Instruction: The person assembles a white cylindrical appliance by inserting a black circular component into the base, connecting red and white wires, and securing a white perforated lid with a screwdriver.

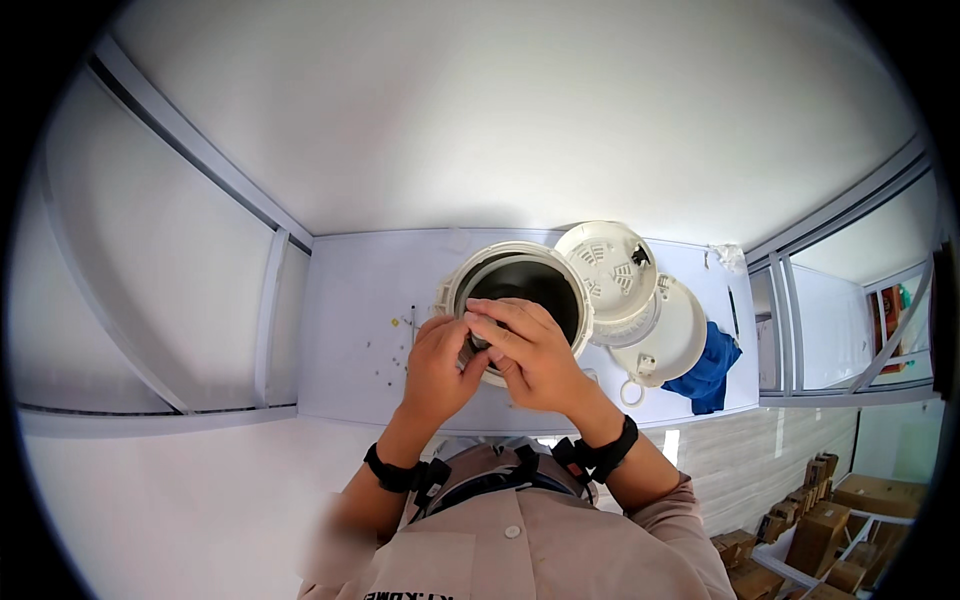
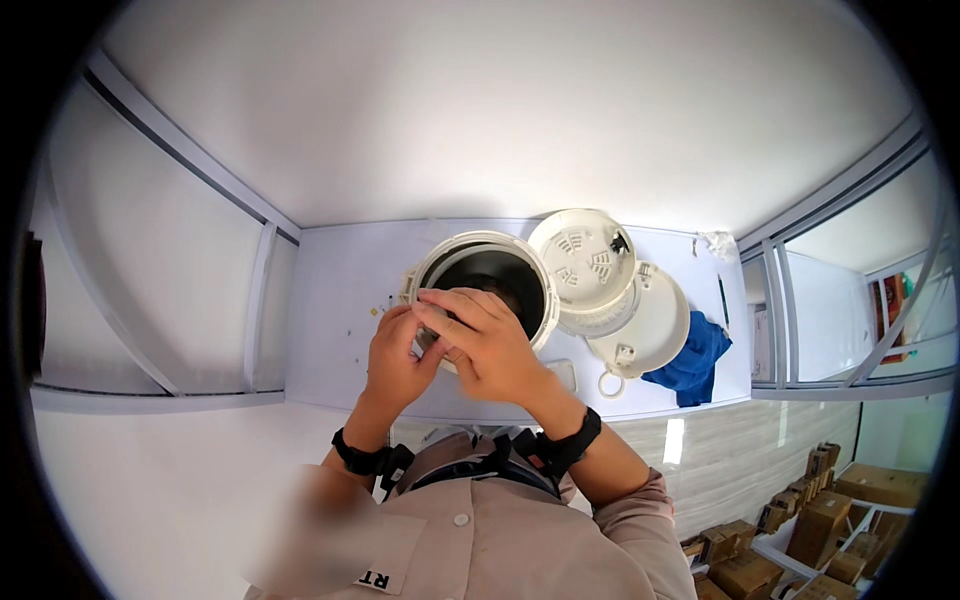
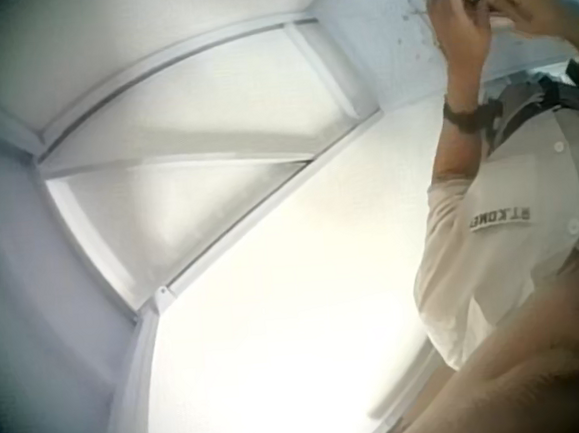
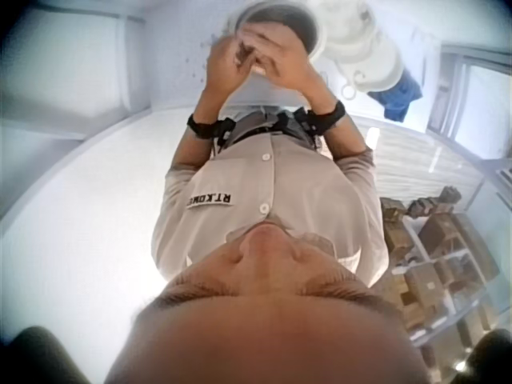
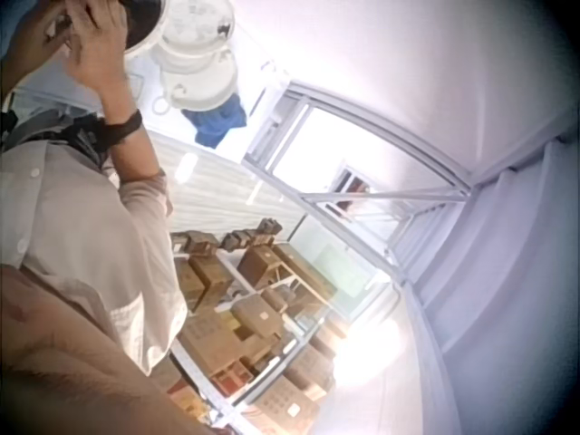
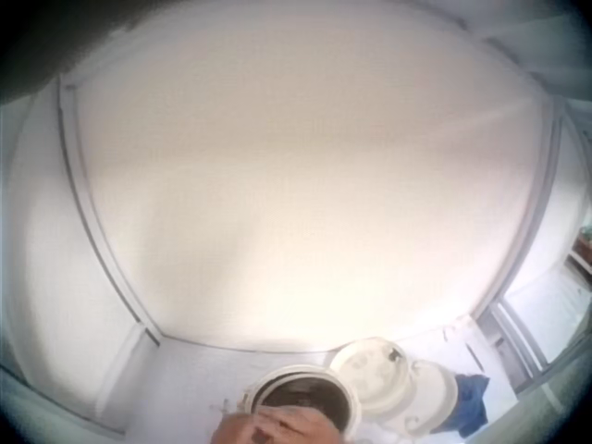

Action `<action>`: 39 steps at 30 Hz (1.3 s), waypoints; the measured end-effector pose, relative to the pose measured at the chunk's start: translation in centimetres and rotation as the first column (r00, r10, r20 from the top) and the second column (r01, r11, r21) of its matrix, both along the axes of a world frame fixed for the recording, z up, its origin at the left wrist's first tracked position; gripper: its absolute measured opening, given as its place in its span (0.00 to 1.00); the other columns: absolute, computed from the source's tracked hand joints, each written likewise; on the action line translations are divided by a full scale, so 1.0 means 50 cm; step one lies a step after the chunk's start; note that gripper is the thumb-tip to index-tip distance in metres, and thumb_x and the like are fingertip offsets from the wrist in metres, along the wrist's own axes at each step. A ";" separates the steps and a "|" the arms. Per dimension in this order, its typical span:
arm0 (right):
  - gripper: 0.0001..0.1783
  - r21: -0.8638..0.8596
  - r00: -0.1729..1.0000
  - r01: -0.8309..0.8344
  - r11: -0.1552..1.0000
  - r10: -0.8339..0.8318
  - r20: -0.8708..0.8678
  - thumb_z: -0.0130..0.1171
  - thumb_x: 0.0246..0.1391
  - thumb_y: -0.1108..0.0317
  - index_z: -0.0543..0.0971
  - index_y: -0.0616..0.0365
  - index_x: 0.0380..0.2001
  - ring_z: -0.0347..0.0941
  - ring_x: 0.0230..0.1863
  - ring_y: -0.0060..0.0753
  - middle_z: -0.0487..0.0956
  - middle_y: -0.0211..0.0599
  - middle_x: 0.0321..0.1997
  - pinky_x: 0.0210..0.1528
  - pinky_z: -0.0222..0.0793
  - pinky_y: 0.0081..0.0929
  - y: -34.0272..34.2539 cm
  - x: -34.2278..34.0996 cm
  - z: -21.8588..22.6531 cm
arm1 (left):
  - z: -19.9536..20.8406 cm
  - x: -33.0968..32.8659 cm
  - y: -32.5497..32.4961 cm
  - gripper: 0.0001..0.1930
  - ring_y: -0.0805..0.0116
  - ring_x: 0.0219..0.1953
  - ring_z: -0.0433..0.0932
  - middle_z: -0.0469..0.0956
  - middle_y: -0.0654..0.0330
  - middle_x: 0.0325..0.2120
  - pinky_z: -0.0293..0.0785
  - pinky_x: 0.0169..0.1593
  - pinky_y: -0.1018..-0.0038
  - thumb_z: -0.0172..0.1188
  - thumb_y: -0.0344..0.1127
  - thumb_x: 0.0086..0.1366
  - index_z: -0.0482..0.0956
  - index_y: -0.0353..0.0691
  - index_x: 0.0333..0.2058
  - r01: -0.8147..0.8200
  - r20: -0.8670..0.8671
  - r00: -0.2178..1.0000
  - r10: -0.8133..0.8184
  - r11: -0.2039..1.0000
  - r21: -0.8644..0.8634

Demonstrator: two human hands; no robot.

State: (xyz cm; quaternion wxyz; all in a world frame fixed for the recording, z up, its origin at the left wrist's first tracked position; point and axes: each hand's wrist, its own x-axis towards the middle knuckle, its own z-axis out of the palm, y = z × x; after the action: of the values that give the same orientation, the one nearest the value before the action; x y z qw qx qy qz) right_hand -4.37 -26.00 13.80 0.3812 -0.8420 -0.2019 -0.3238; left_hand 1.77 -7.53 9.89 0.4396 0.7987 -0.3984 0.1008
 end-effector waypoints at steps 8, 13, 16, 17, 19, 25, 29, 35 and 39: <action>0.24 0.187 0.984 -0.079 0.979 0.106 -0.144 0.67 0.54 0.79 0.81 0.57 0.56 0.82 0.50 0.52 0.81 0.46 0.60 0.50 0.81 0.40 0.003 -0.006 -0.024 | 0.026 -0.003 -0.006 0.32 0.47 0.48 0.80 0.81 0.52 0.44 0.76 0.55 0.56 0.75 0.30 0.53 0.79 0.33 0.59 0.046 -0.026 0.999 -0.048 0.998 -0.052; 0.23 0.303 0.985 0.021 0.953 0.032 -0.170 0.78 0.50 0.75 0.76 0.56 0.46 0.83 0.46 0.49 0.82 0.48 0.56 0.44 0.82 0.36 0.022 -0.007 -0.028 | 0.002 -0.009 0.004 0.38 0.51 0.49 0.78 0.78 0.52 0.49 0.75 0.57 0.59 0.76 0.33 0.52 0.77 0.34 0.63 0.004 -0.092 0.996 0.000 0.999 0.046; 0.26 0.358 0.999 -0.015 0.934 0.032 -0.041 0.80 0.49 0.73 0.73 0.55 0.44 0.82 0.42 0.47 0.81 0.44 0.49 0.41 0.80 0.36 0.032 0.009 -0.024 | -0.007 -0.009 -0.003 0.39 0.48 0.56 0.75 0.76 0.50 0.53 0.69 0.64 0.55 0.77 0.36 0.52 0.77 0.35 0.64 0.012 -0.052 0.999 -0.010 0.999 0.043; 0.26 0.344 0.997 -0.030 0.938 0.054 -0.058 0.80 0.48 0.72 0.74 0.55 0.45 0.82 0.43 0.47 0.81 0.43 0.49 0.41 0.80 0.37 0.027 0.008 -0.028 | -0.008 -0.008 -0.007 0.39 0.47 0.60 0.73 0.75 0.50 0.56 0.67 0.66 0.53 0.77 0.38 0.52 0.77 0.35 0.64 0.015 -0.024 1.000 -0.014 0.999 0.033; 0.26 0.322 0.991 -0.058 0.945 0.094 -0.098 0.80 0.48 0.71 0.77 0.54 0.48 0.82 0.43 0.46 0.81 0.41 0.49 0.42 0.80 0.37 0.013 -0.002 -0.038 | 0.001 -0.013 -0.010 0.39 0.40 0.67 0.65 0.70 0.46 0.62 0.60 0.70 0.45 0.78 0.40 0.52 0.77 0.35 0.63 -0.031 -0.010 0.999 0.031 0.997 0.067; 0.31 -0.034 0.982 -0.052 0.998 0.044 -0.185 0.74 0.50 0.71 0.82 0.51 0.61 0.81 0.54 0.45 0.80 0.38 0.63 0.51 0.81 0.39 -0.027 -0.031 -0.003 | -0.042 -0.013 0.016 0.38 0.26 0.78 0.42 0.50 0.40 0.76 0.43 0.76 0.36 0.77 0.47 0.58 0.75 0.39 0.64 0.059 -0.049 0.997 -0.052 0.988 0.140; 0.30 0.010 0.980 -0.053 0.999 0.054 -0.193 0.72 0.51 0.75 0.82 0.51 0.61 0.81 0.51 0.48 0.80 0.39 0.63 0.52 0.81 0.41 -0.025 -0.034 0.037 | -0.050 -0.013 0.034 0.38 0.28 0.80 0.37 0.47 0.39 0.78 0.39 0.77 0.36 0.76 0.50 0.60 0.75 0.41 0.65 0.049 -0.101 0.994 -0.035 0.989 0.141; 0.23 0.004 0.967 -0.107 0.994 0.105 -0.233 0.73 0.51 0.71 0.84 0.53 0.53 0.81 0.46 0.47 0.82 0.40 0.53 0.51 0.78 0.40 -0.037 -0.032 0.046 | -0.045 -0.033 0.040 0.36 0.28 0.80 0.37 0.47 0.40 0.78 0.39 0.77 0.35 0.78 0.52 0.57 0.78 0.42 0.61 0.046 -0.064 0.997 -0.038 0.991 0.125; 0.17 -0.097 0.984 -0.025 0.995 0.008 -0.177 0.74 0.52 0.62 0.87 0.48 0.46 0.75 0.36 0.41 0.75 0.34 0.38 0.43 0.74 0.36 -0.036 -0.030 0.045 | -0.042 -0.044 0.034 0.33 0.26 0.78 0.43 0.52 0.43 0.76 0.43 0.77 0.36 0.83 0.50 0.52 0.83 0.47 0.55 0.025 -0.037 0.999 -0.020 0.991 0.134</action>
State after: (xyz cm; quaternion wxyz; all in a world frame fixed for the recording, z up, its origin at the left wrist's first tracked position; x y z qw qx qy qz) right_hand -5.90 -27.78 16.04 0.3579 -0.8836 -0.1901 -0.2345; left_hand -0.45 -5.84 7.80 0.3932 0.8236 -0.4052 0.0547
